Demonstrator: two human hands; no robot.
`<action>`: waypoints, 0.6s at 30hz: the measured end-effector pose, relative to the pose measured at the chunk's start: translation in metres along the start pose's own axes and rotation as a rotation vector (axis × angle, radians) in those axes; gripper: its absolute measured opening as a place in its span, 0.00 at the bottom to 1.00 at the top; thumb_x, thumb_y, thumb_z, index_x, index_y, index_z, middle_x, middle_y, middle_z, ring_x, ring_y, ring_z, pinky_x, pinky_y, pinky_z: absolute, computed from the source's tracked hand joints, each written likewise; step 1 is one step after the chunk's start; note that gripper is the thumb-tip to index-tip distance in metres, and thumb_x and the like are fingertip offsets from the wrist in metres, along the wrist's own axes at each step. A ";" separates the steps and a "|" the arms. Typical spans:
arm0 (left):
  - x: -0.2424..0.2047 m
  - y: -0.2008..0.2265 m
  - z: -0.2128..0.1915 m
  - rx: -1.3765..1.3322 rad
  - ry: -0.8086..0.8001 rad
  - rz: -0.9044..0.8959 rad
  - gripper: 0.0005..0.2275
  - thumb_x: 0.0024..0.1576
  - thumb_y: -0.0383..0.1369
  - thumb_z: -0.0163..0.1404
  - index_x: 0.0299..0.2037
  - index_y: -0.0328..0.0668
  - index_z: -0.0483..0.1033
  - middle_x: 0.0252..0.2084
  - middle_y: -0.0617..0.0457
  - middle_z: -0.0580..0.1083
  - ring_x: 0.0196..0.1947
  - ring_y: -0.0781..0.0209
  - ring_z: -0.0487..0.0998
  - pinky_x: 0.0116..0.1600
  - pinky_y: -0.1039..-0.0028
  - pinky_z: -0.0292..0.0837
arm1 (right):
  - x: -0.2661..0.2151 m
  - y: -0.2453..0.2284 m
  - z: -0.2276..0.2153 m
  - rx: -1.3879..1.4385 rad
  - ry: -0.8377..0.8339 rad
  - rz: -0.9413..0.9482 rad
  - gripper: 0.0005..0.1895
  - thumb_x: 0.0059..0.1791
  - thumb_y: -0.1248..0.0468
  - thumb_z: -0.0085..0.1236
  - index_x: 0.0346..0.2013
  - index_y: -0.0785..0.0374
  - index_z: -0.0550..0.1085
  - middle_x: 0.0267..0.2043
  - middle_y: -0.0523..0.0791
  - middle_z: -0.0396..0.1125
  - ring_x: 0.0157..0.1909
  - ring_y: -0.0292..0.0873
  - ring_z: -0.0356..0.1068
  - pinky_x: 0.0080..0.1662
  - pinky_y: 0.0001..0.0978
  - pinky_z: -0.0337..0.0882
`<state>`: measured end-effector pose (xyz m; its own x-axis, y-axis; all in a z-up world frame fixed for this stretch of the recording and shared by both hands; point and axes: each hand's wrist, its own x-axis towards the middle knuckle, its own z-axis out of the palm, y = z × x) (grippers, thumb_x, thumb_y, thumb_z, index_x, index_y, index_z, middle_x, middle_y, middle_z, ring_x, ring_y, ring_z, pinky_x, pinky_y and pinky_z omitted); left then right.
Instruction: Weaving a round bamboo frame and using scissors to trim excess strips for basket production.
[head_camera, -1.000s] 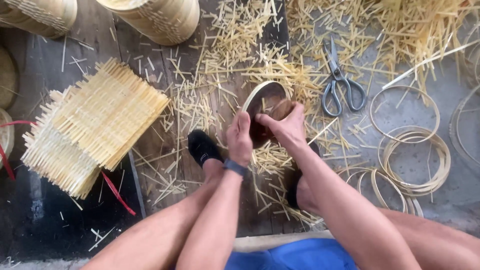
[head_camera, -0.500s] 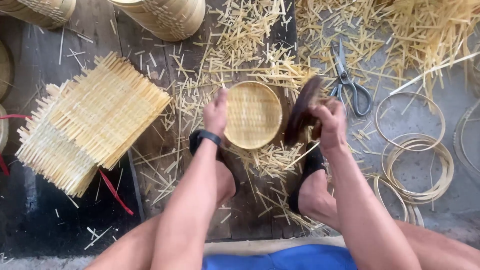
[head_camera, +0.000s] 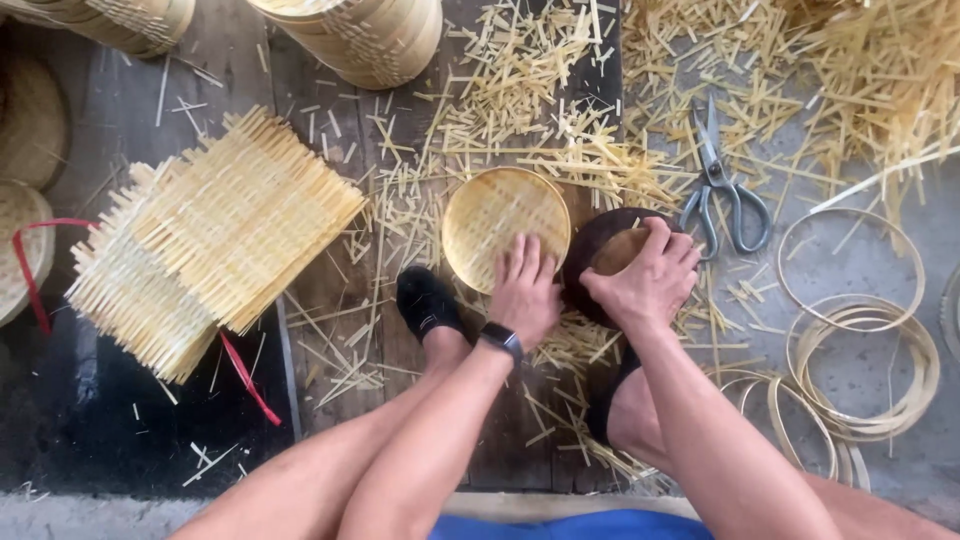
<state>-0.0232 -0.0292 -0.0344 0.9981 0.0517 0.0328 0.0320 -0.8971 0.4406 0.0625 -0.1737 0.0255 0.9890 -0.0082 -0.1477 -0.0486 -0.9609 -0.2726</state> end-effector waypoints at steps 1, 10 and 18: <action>-0.009 -0.015 0.007 0.004 0.004 -0.001 0.21 0.55 0.33 0.50 0.58 0.29 0.72 0.70 0.31 0.59 0.74 0.35 0.52 0.73 0.43 0.42 | -0.004 -0.001 -0.001 0.004 0.002 -0.004 0.54 0.26 0.48 0.77 0.62 0.57 0.61 0.57 0.53 0.56 0.62 0.59 0.55 0.60 0.52 0.61; 0.095 -0.073 -0.103 0.210 0.251 0.496 0.15 0.63 0.22 0.44 0.58 0.34 0.76 0.62 0.37 0.74 0.66 0.48 0.72 0.73 0.59 0.63 | -0.002 -0.002 -0.006 -0.008 -0.061 -0.027 0.54 0.26 0.48 0.76 0.62 0.55 0.61 0.57 0.53 0.56 0.62 0.58 0.54 0.60 0.52 0.59; 0.198 -0.186 -0.244 0.378 0.551 0.261 0.14 0.53 0.15 0.42 0.40 0.36 0.80 0.44 0.41 0.80 0.47 0.47 0.80 0.56 0.61 0.75 | -0.001 -0.006 -0.008 -0.052 -0.048 -0.030 0.54 0.26 0.45 0.74 0.62 0.57 0.61 0.58 0.53 0.56 0.63 0.58 0.55 0.61 0.52 0.59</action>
<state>0.1561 0.2549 0.1091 0.8074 -0.0611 0.5869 -0.0892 -0.9958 0.0190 0.0630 -0.1698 0.0351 0.9820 0.0327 -0.1860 -0.0108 -0.9735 -0.2283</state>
